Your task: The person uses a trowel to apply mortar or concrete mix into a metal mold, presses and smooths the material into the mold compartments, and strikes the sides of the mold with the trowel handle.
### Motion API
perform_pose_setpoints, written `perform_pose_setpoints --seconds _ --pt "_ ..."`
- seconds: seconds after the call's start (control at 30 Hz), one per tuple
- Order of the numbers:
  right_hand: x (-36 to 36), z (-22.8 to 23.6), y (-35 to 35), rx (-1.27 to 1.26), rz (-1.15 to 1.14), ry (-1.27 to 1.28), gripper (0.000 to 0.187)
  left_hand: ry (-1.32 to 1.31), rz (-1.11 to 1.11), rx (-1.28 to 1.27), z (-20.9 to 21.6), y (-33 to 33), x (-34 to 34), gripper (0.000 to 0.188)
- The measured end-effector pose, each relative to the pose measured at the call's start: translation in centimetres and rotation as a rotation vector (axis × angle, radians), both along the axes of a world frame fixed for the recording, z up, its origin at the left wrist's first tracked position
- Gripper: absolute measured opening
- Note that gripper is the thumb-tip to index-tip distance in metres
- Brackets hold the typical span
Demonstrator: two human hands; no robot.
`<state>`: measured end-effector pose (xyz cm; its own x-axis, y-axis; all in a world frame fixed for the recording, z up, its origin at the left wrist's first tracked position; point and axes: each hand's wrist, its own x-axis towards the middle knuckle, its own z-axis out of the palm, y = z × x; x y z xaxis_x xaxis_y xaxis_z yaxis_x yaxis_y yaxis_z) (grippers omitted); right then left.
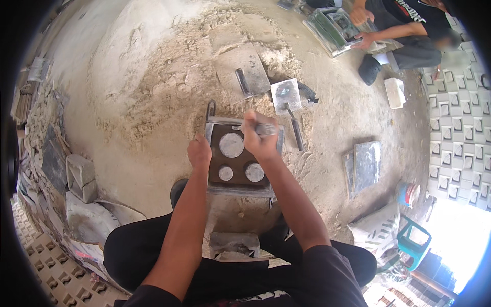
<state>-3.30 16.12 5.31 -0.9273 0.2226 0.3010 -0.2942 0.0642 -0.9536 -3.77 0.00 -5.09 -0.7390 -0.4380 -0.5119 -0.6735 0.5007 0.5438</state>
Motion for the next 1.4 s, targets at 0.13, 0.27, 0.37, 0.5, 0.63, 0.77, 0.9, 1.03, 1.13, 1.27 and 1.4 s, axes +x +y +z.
perform_pose_setpoints --seconds 0.13,0.27,0.37,0.5,0.63,0.77,0.9,1.03,1.13,1.27,1.4 --pt "-1.4 0.8 0.3 -0.202 -0.019 -0.166 0.043 -0.043 0.005 -0.006 1.0 0.0 -0.3 0.058" --pt "0.2 2.3 -0.9 -0.257 -0.153 -0.075 0.042 -0.057 0.019 0.008 1.1 0.0 -0.1 0.055" --pt "0.4 0.7 -1.0 -0.077 -0.124 -0.132 0.038 -0.061 0.067 -0.033 1.6 0.4 -0.1 0.055" --pt "1.1 1.4 -1.1 -0.143 -0.145 -0.001 0.034 -0.025 0.049 -0.030 0.8 -0.2 0.2 0.055" --pt "0.9 2.6 -0.6 -0.068 -0.184 -0.302 0.040 -0.001 0.027 -0.029 1.0 0.0 0.1 0.055" --pt "2.2 4.8 -1.0 -0.058 -0.182 -0.336 0.048 -0.010 0.071 -0.037 0.8 0.0 0.0 0.055" --pt "3.4 3.2 -1.4 0.045 -0.165 -0.370 0.053 -0.007 0.065 -0.044 0.9 0.3 0.1 0.056" --pt "4.5 4.1 -1.3 0.044 -0.229 -0.343 0.055 0.000 0.055 -0.053 0.5 0.0 -0.2 0.057" --pt "5.3 3.2 -1.0 0.013 -0.237 -0.447 0.055 -0.027 0.067 -0.027 1.0 0.1 0.0 0.058" --pt "6.1 4.5 -0.9 -0.081 -0.307 -0.339 0.054 -0.048 0.110 -0.024 1.5 0.1 0.0 0.059" --pt "6.8 2.8 -1.2 0.206 -0.253 -0.378 0.052 -0.052 0.097 -0.008 1.7 0.3 -0.4 0.058"
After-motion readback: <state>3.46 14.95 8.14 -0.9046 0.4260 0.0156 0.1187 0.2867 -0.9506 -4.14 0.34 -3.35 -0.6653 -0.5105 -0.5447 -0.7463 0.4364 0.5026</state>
